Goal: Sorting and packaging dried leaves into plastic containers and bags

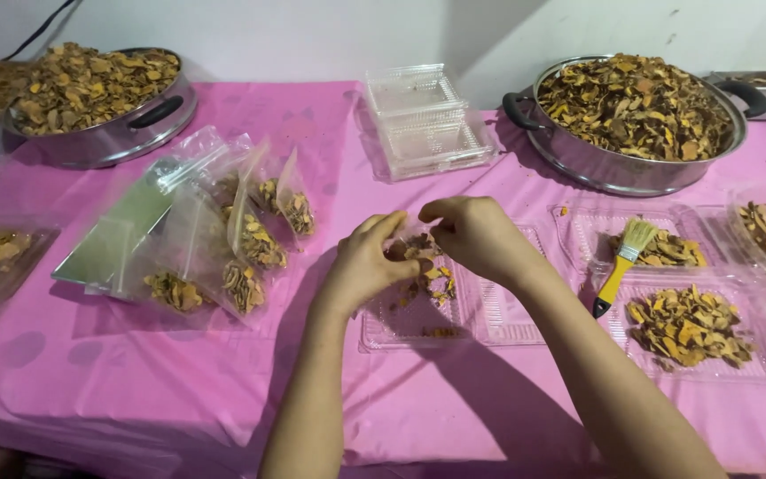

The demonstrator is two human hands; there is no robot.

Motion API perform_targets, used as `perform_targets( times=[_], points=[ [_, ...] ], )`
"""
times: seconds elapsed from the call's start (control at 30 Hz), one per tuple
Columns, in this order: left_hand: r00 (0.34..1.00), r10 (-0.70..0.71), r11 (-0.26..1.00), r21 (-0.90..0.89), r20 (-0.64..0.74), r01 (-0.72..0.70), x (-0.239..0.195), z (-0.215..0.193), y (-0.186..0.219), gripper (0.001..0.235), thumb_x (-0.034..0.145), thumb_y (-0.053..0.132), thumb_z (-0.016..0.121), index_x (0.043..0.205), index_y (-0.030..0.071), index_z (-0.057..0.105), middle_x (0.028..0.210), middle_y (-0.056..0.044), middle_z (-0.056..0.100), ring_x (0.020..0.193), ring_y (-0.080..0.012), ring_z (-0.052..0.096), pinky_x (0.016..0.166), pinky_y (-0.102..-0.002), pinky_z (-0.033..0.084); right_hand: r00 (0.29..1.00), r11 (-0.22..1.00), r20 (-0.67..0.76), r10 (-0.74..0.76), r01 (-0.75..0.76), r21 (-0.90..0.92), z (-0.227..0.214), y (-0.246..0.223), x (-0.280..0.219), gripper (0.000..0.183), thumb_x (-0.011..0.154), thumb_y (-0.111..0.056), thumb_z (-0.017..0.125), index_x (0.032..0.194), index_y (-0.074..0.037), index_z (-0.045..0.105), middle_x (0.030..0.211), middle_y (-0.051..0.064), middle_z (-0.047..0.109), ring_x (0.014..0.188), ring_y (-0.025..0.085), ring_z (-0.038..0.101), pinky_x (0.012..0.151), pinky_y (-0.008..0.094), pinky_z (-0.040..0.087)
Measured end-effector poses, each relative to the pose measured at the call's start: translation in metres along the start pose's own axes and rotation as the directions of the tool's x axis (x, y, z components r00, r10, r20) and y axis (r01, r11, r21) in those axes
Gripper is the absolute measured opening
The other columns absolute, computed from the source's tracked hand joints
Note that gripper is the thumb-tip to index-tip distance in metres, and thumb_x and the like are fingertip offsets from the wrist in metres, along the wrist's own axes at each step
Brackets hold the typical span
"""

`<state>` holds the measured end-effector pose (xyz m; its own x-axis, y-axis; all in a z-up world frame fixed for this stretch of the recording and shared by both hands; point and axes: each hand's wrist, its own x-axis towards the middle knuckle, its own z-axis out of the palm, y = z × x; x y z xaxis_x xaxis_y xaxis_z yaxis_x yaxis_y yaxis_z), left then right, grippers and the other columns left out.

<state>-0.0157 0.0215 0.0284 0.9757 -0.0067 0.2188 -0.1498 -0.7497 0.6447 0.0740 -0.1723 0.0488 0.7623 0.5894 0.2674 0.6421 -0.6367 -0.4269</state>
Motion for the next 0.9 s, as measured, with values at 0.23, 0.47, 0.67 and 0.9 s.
perform_targets(
  times=[0.23,0.47,0.67,0.9],
  points=[
    [0.993,-0.034,0.730,-0.682,-0.111,-0.051,-0.017,-0.013,0.004,0.068,0.079,0.034,0.079,0.140,0.009,0.061,0.116,-0.015,0.069,0.113,-0.0263,0.063,0.101,-0.041,0.050,0.990,0.964,-0.036,0.135,-0.123,0.238,0.002,0.009,-0.001,0.031,0.087,-0.019,0.066,0.115,-0.026,0.077,0.093,0.000,0.080,0.100,0.023,0.074,0.093,0.039,0.054],
    [0.995,-0.103,0.620,-0.781,0.009,0.071,0.013,0.007,-0.030,0.040,0.087,0.043,0.072,0.105,0.007,0.077,0.075,0.000,0.065,0.071,-0.0096,0.060,0.061,-0.020,0.048,0.909,0.876,0.303,-0.286,0.376,-0.302,0.042,0.010,-0.002,0.060,0.076,-0.049,0.078,0.122,-0.010,0.069,0.123,0.014,0.070,0.136,0.040,0.053,0.117,0.055,0.038],
    [0.987,-0.152,0.733,-0.666,0.040,0.140,0.009,-0.003,-0.020,0.044,0.080,0.053,0.074,0.080,0.009,0.073,0.065,-0.002,0.059,0.068,-0.0141,0.056,0.057,-0.024,0.042,0.870,0.936,0.491,0.045,0.135,-0.325,0.090,0.017,0.032,0.087,0.067,-0.065,0.070,0.144,-0.028,0.056,0.155,0.003,0.044,0.150,0.038,0.031,0.110,0.068,0.041],
    [0.988,-0.149,0.788,-0.600,0.035,0.140,0.009,-0.013,-0.013,0.042,0.080,0.049,0.073,0.082,0.007,0.076,0.061,-0.008,0.064,0.067,-0.0173,0.061,0.059,-0.027,0.045,0.913,0.902,0.398,-0.093,0.246,-0.354,0.103,0.035,0.030,0.053,0.079,-0.045,0.073,0.127,-0.023,0.073,0.130,0.008,0.061,0.130,0.043,0.054,0.098,0.062,0.055]
  ],
)
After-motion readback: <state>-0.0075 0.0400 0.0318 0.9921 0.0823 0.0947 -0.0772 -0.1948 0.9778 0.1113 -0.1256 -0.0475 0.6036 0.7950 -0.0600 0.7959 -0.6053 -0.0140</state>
